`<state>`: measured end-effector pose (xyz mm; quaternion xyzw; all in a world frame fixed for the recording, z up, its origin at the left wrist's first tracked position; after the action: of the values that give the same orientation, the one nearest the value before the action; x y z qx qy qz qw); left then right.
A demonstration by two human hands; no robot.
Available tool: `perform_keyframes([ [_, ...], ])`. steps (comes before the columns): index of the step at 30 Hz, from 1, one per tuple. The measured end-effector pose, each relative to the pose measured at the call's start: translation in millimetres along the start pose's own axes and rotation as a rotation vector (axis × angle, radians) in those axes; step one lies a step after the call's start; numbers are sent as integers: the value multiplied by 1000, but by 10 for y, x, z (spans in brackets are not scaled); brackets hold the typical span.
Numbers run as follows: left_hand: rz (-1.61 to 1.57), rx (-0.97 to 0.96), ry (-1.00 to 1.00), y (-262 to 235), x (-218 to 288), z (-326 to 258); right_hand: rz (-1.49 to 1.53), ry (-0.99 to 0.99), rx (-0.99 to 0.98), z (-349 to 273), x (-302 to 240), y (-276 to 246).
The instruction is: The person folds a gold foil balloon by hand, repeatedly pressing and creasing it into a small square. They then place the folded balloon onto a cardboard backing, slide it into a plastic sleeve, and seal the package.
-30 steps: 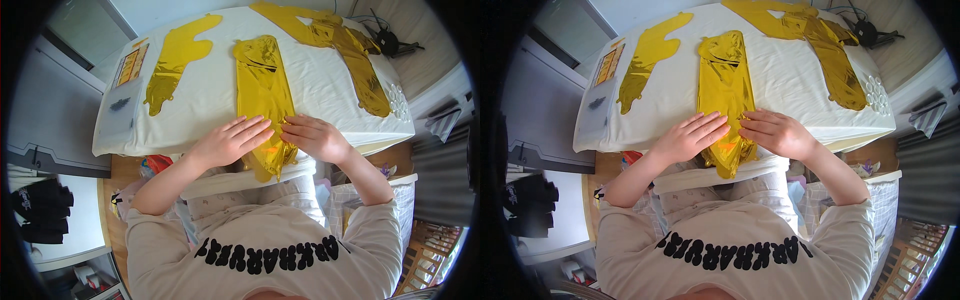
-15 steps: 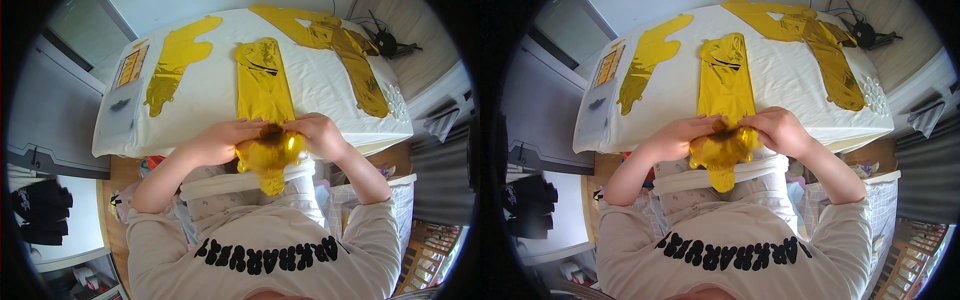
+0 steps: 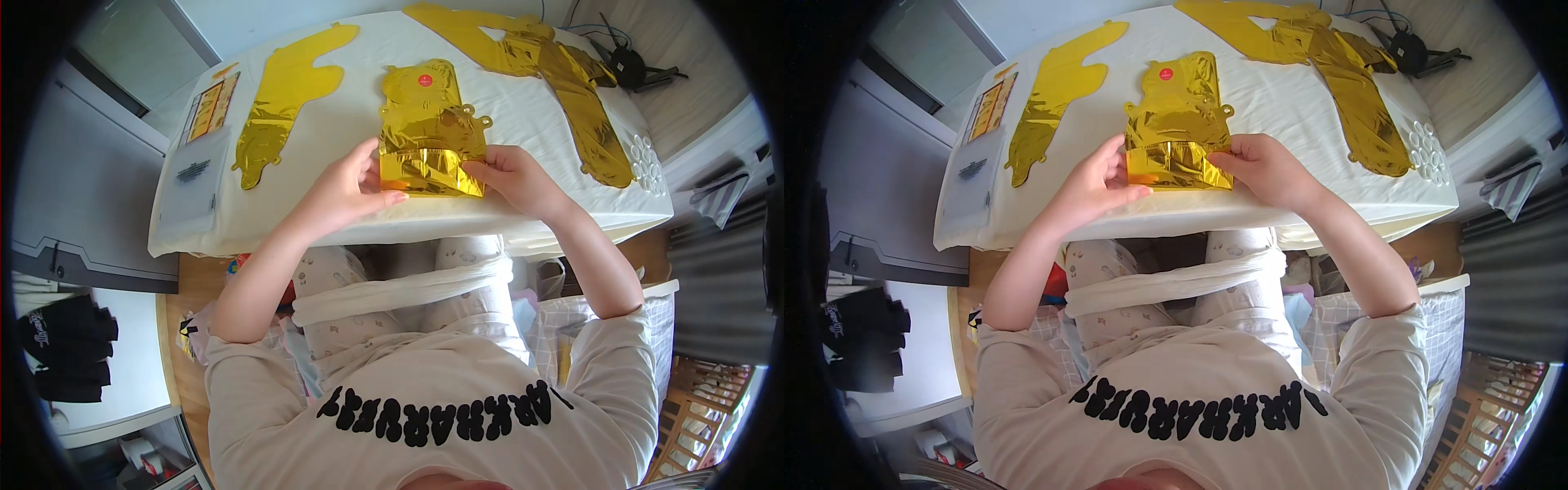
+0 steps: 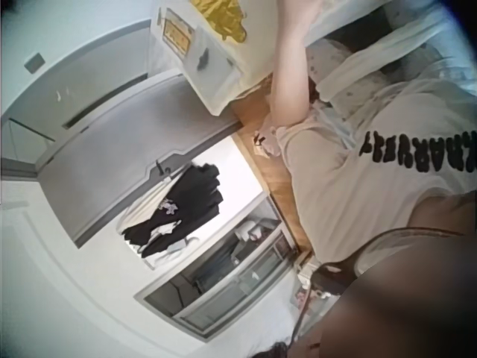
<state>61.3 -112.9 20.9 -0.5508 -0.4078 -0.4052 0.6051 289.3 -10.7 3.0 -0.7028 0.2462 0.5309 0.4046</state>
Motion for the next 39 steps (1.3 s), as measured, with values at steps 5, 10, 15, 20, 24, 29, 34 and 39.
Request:
perform_keyframes([
  [5, 94, 106, 7, -27, -55, -99, -62, 44, -9, -12, -160, 31],
  [10, 152, 167, -10, -39, 5, -87, -157, 52, 16, 54, -166, 4],
  [15, 127, 192, 8, -45, 28, -92, -229, 60, 22, 84, -220, 27],
  [20, 300, 340, 172, 15, 154, -280, -257, 83, 6, 108, -263, 39],
  [24, 986, 353, 591, 299, 217, -474, -278, 80, -13, 133, -229, 40],
  [29, 1000, 212, 672, 606, 95, -496, -193, 51, -9, 113, -227, 58],
  [34, 975, 217, 703, 623, 47, -505, -43, -12, 155, -151, -212, 18],
  [39, 966, 208, 726, 637, 43, -492, 48, -238, 266, -499, -122, 67],
])
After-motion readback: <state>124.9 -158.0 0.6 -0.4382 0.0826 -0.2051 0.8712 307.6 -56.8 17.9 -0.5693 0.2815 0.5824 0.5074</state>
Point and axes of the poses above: each hand's wrist, its own z-axis towards the middle knuckle, its own y-axis out of the palm, x = y × z, the point moved 6 cm from there along z, towards the middle knuckle, and after that the axes turned 11 degrees about x, right-handed, at the moved point
